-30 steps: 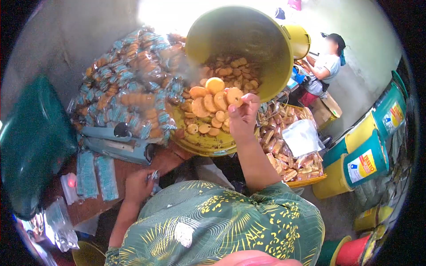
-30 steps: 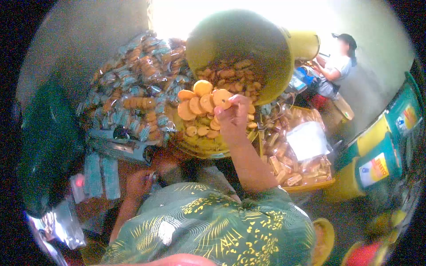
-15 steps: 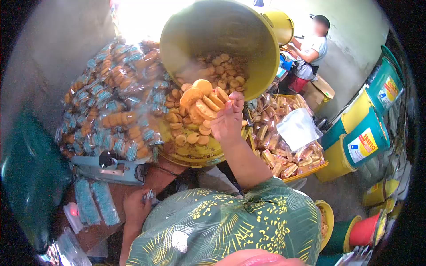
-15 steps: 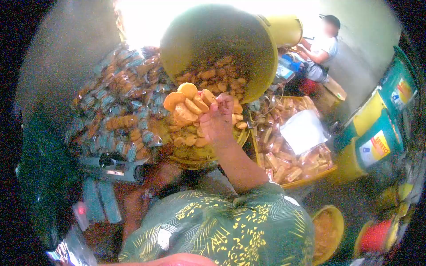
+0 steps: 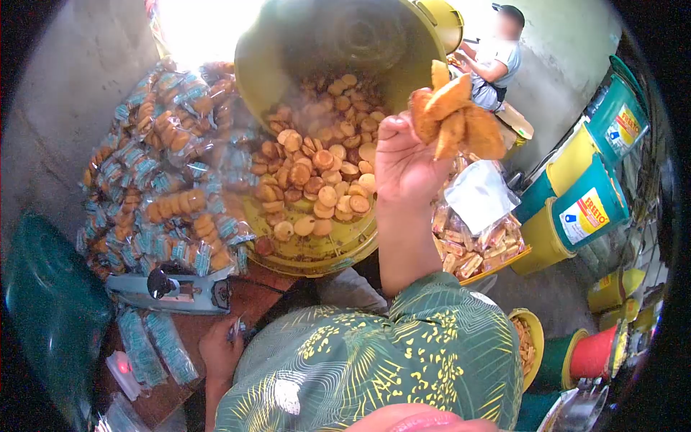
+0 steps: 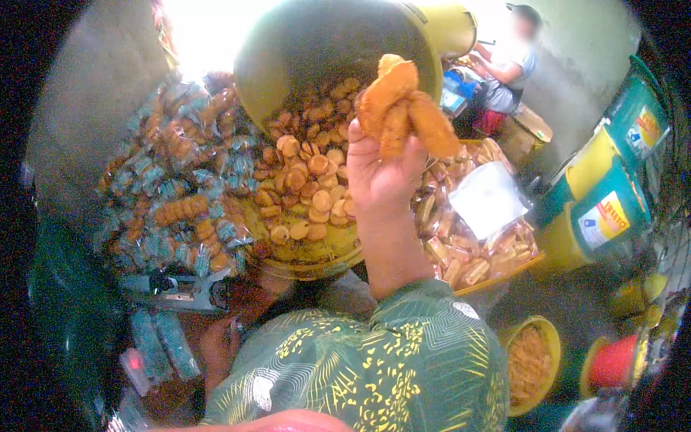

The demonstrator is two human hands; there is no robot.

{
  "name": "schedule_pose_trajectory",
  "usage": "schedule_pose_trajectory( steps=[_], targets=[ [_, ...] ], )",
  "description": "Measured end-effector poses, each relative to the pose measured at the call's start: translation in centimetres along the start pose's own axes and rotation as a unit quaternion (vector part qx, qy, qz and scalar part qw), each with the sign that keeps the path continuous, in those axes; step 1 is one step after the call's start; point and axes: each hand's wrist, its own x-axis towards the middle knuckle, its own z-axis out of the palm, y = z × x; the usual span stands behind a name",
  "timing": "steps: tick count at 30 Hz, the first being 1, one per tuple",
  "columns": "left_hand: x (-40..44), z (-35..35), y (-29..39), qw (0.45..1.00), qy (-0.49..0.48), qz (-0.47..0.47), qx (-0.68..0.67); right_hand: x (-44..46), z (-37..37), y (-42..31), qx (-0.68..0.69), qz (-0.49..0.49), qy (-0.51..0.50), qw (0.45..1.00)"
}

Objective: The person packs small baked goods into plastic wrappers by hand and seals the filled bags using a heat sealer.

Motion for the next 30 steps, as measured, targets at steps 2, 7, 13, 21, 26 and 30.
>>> schedule_pose_trajectory(
  steps=[2,7,13,21,26,30],
  targets=[
    [-0.1,-0.1,0.1,1.0,-0.002,-0.003,0.001,0.5,0.1,-0.3,0.018,-0.017,0.003,1.0],
    [0.1,-0.5,0.6,1.0,-0.012,-0.012,-0.005,1.0,-0.1,-1.1,0.033,-0.014,0.044,0.998],
    [-0.1,-0.3,0.1,0.999,-0.023,-0.021,0.006,1.0,0.2,-1.1,0.028,-0.01,0.035,0.999],
    [0.0,-0.8,0.7,0.999,-0.022,-0.014,-0.022,1.3,1.4,-1.2,-0.106,-0.058,0.072,0.99],
    [-0.4,-0.3,0.2,1.0,-0.016,-0.009,-0.013,1.0,-2.2,-2.4,-0.261,-0.109,0.002,0.959],
    [-0.4,-0.2,0.0,1.0,-0.015,-0.002,-0.011,0.1,-2.1,-3.5,-0.358,-0.03,0.003,0.933]
  ],
)
